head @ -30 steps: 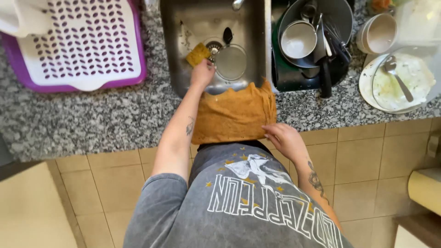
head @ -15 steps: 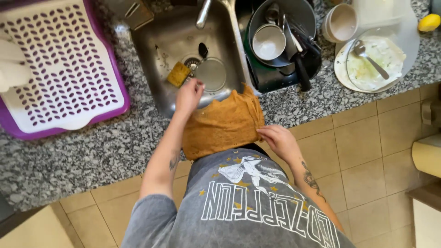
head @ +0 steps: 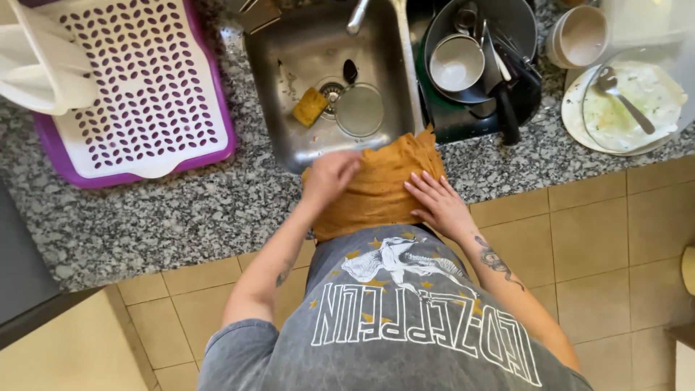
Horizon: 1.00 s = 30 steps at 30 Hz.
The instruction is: The person washes various kitchen utensils, including a knife, scissors, and a fork, using a sponge and running water in a kitchen sink. They scrub each item and place the cleaned utensils into a purple and white dish rack.
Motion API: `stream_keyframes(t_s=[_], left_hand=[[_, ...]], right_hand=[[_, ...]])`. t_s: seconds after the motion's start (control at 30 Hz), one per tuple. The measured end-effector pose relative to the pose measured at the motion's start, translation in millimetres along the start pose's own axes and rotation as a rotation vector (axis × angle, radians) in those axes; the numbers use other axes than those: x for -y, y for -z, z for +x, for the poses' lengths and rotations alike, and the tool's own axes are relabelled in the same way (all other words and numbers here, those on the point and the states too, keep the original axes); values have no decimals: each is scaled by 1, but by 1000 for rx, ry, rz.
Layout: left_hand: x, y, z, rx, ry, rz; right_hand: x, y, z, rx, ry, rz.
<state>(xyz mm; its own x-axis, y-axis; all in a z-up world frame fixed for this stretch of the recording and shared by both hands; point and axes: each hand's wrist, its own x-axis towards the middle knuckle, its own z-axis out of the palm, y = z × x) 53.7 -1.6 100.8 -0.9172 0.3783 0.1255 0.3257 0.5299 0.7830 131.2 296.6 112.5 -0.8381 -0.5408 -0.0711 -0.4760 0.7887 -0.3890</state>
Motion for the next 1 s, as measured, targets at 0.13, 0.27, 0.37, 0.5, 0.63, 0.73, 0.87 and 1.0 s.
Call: stream_keyframes(t_s=[0.13,0.27,0.37,0.5,0.63,0.73,0.87,1.0], left_hand=[[88,-8,39,-67,193,412],[160,-33,70,188,564,596],[211,-55,71,196,594,584],[251,-56,71,-175,864,138],[203,-50,90,-401,879,-688],[119,-38,86,-329,833,-978],[26,-3,98,-141,473,-950],[-33,82,120,-145,318,-508]], right_hand=[[6,1,4,-170,-19,-9],[9,13,10,-275,-88,5],[9,20,7,-325,-116,56],[6,25,18,-352,-220,179],[19,47,78,-409,-229,346],[28,58,132,-391,-252,422],[19,48,198,-324,-384,1087],[-5,58,224,-560,-528,1353]])
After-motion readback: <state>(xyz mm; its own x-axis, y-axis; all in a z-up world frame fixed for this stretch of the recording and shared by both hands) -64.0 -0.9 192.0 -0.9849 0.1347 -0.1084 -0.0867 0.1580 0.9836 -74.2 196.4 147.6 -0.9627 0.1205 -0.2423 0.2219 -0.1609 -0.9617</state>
